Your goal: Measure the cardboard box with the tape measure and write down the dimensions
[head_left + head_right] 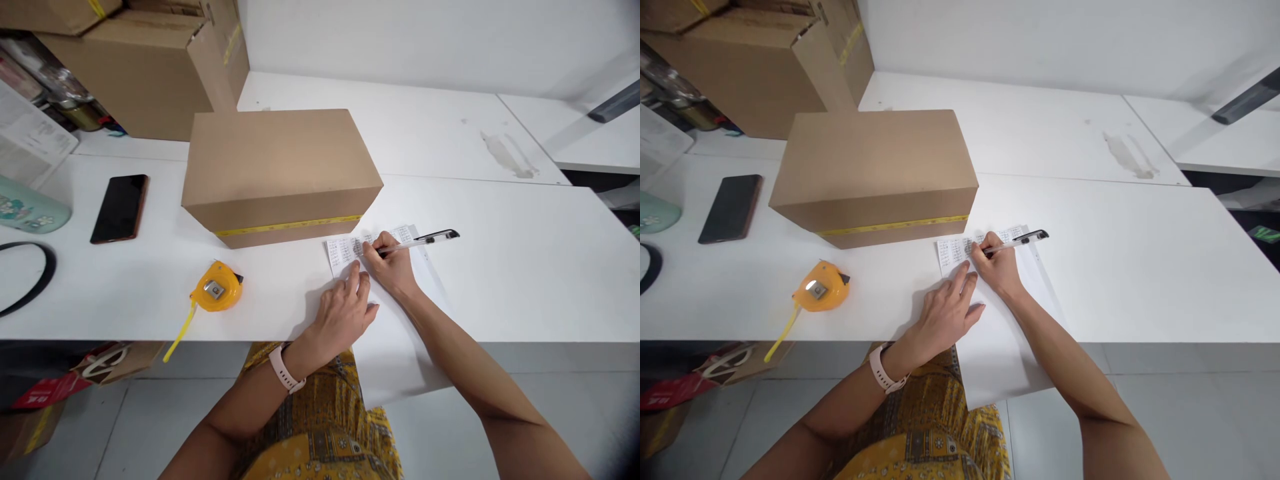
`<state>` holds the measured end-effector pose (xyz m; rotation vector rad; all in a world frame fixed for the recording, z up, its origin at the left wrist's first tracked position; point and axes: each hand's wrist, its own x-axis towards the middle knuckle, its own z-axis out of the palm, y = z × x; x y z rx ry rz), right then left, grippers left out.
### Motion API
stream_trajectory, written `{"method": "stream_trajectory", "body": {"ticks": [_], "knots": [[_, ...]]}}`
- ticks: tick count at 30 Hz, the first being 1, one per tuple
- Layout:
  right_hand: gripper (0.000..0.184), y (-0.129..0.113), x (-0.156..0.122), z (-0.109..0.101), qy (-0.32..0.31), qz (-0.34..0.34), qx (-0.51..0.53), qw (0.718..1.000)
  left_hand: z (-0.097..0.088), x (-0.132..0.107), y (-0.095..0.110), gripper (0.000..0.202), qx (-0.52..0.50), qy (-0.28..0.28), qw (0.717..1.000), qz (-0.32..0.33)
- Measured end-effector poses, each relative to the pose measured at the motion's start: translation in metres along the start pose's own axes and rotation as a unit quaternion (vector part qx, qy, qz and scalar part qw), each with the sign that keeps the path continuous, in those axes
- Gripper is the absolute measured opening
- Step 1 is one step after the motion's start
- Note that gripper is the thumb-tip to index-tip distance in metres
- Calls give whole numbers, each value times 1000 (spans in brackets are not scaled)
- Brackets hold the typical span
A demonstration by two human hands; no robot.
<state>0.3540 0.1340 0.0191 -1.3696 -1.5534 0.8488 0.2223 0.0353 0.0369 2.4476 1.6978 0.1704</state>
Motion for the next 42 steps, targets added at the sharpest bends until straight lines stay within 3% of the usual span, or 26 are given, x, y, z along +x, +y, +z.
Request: {"method": "stream_trajectory", "body": {"ticks": [42], "knots": [[32,-1,2,-2,9,13,0,1000,-3,1,0,53,-3,-9,1000,-1]]}}
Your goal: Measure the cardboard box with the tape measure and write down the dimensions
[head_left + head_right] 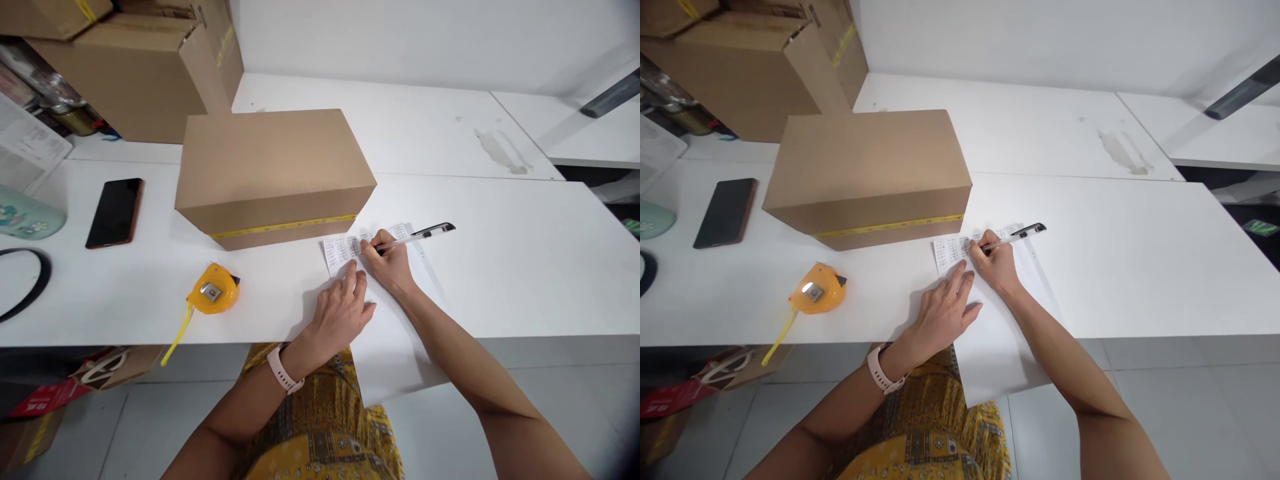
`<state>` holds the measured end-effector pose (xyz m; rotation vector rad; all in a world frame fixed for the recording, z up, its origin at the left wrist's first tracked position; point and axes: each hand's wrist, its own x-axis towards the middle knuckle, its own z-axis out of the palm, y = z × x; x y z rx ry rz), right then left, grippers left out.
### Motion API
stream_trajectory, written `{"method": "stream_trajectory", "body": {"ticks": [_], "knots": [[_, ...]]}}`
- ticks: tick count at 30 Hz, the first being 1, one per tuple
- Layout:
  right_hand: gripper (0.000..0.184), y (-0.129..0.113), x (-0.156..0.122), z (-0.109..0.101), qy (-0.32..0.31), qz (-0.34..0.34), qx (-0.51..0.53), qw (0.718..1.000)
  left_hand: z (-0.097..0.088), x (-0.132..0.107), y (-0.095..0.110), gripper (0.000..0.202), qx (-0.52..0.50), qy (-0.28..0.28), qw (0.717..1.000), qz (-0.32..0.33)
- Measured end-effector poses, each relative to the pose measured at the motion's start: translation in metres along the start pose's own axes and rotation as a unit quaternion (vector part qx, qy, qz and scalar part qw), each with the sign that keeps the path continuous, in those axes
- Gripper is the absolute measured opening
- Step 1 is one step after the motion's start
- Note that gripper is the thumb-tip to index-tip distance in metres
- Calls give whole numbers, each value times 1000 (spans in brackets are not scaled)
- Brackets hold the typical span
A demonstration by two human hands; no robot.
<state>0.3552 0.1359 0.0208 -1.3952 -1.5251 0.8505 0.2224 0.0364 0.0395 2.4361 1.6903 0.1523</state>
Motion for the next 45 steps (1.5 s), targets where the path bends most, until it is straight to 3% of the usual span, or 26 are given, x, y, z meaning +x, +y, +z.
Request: {"method": "stream_trajectory", "body": {"ticks": [45], "knots": [[32,1,1,-1,6,10,-17,1000,0,0,-1,53,-26,1,1000,2]]}}
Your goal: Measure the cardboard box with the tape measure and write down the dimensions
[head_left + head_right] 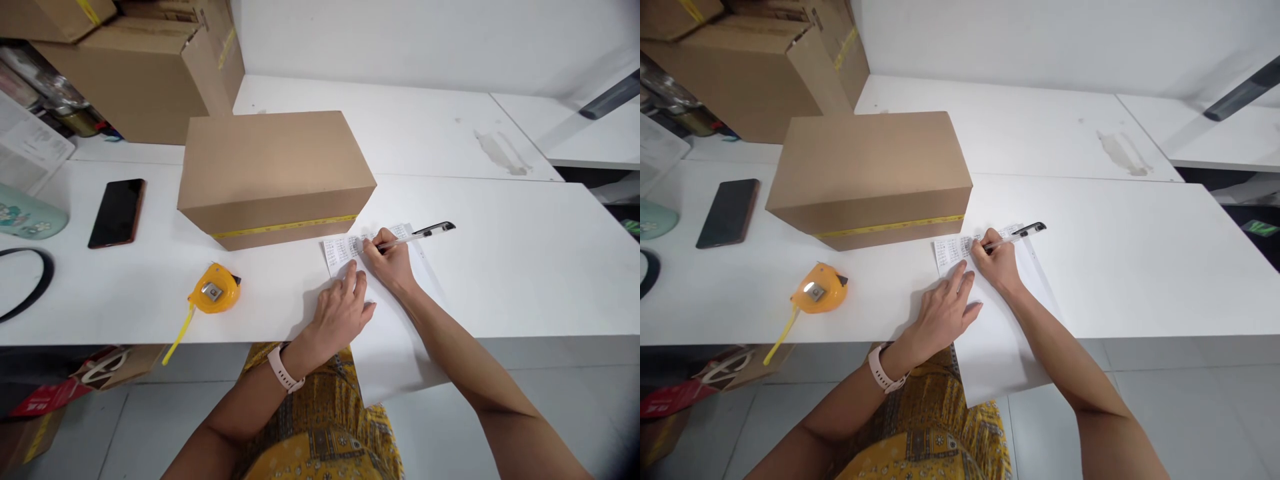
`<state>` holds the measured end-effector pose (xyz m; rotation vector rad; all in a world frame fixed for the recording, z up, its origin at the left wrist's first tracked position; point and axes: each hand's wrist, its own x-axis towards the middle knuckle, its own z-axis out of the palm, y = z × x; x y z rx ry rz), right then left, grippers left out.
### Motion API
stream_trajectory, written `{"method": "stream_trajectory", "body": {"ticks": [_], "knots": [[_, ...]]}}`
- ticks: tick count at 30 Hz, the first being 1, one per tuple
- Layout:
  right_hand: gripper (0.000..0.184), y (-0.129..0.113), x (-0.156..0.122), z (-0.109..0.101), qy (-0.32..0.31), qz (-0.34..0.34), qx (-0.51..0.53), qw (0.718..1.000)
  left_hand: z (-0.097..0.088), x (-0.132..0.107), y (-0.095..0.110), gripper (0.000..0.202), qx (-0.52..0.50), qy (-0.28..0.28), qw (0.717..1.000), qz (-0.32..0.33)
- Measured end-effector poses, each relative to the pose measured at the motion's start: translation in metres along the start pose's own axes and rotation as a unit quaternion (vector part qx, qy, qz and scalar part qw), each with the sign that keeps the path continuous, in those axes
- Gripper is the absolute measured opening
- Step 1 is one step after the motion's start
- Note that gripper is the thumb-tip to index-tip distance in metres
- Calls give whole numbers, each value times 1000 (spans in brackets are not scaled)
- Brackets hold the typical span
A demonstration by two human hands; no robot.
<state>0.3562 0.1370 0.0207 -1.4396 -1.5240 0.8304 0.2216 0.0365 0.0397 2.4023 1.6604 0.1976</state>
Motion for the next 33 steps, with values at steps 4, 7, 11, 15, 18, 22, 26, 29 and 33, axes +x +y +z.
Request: {"method": "stream_trajectory", "body": {"ticks": [4,7,11,15,18,22,26,29,33], "knots": [[35,1,6,-9,89,-47,4,995,0,1,0,52,-18,-1,1000,-5],[28,4,14,-38,184,-77,-22,980,2,-1,-2,49,-35,13,999,4],[16,32,16,-102,179,-102,-234,950,-4,-22,-18,32,-99,139,984,42],[19,76,5,-158,113,-104,-430,889,-26,-64,-62,23,-82,365,927,17],[29,91,-3,-177,37,-71,-506,859,-39,-90,-106,28,18,412,908,-79],[52,71,-8,-176,27,-38,-541,840,-42,-103,-150,49,32,292,938,-185],[43,18,-25,-145,107,-106,-459,876,-41,-99,-155,51,-52,238,943,-226],[33,-29,-56,-97,1,-125,-228,966,-48,-100,-127,54,-233,206,929,-202],[51,-78,-102,-27,-347,26,111,931,-66,-111,-72,70,-426,41,898,-100]]}}
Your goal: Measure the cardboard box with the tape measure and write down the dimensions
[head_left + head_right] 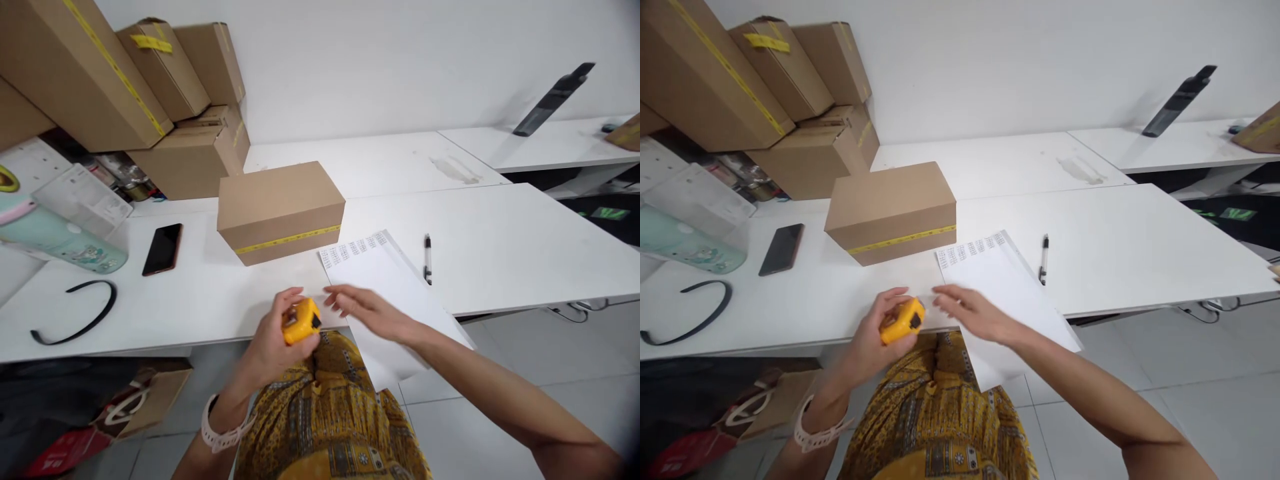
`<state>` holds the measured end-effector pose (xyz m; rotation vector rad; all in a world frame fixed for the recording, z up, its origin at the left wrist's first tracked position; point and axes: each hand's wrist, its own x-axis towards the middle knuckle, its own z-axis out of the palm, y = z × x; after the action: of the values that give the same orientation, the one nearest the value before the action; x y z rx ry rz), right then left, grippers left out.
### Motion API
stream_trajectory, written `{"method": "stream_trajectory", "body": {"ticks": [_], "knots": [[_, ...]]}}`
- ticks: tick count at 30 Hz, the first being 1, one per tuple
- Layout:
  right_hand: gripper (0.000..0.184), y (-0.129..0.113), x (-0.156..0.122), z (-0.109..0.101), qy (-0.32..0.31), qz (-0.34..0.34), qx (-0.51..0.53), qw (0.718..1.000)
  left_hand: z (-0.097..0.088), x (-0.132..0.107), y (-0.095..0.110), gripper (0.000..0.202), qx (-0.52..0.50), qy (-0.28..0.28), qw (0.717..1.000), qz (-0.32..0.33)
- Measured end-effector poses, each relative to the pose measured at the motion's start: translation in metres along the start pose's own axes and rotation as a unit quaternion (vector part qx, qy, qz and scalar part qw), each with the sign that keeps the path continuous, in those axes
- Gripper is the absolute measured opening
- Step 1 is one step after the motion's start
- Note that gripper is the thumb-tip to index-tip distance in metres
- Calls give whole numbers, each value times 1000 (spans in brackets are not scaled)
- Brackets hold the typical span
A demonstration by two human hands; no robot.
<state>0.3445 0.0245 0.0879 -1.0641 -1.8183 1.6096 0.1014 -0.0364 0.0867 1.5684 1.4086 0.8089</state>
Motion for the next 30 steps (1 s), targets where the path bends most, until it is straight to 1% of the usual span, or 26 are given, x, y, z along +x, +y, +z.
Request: {"method": "stream_trajectory", "body": {"ticks": [1,2,4,7,8,10,12,14,15,17,18,19,20,22,24,26,28,30], "knots": [[56,-4,2,16,-44,19,54,997,4,-5,9,73,4,-33,999,-1],[59,-7,3,27,-70,34,91,993,5,-9,17,75,14,-54,998,-3],[61,-9,4,38,-88,56,125,987,3,-14,24,77,28,-73,997,-9],[56,-11,6,39,-114,75,135,981,-11,-15,24,74,8,-105,994,-14],[54,-12,8,38,-122,79,136,980,-17,-15,23,74,0,-121,993,-17],[50,-19,14,35,-116,77,133,981,-33,-13,23,72,-15,-141,990,-23],[45,-32,25,26,-86,59,115,988,-54,-8,26,70,-23,-139,990,-19],[42,-50,42,7,-40,20,87,995,-83,2,32,66,-14,-110,994,-5],[41,-60,53,-8,-14,-5,72,997,-101,9,35,63,-4,-85,996,4],[43,-77,79,-45,67,-52,59,995,-138,26,41,58,18,-2,1000,22],[42,-84,93,-65,117,-64,68,989,-158,36,43,56,22,34,999,17],[38,-88,108,-85,155,-66,82,982,-177,47,45,57,25,60,998,-3],[34,-91,122,-103,193,-57,98,975,-196,58,45,58,26,53,998,-30],[28,-90,147,-128,255,-30,128,958,-229,79,43,53,13,34,998,-45],[27,-84,166,-137,292,8,130,947,-254,97,38,50,22,34,998,-55],[27,-77,180,-134,314,32,113,942,-270,110,31,50,29,29,996,-73],[26,-70,190,-126,329,37,93,939,-279,118,26,50,22,17,996,-85],[25,-66,196,-119,338,36,79,937,-282,124,23,48,10,9,996,-84]]}}
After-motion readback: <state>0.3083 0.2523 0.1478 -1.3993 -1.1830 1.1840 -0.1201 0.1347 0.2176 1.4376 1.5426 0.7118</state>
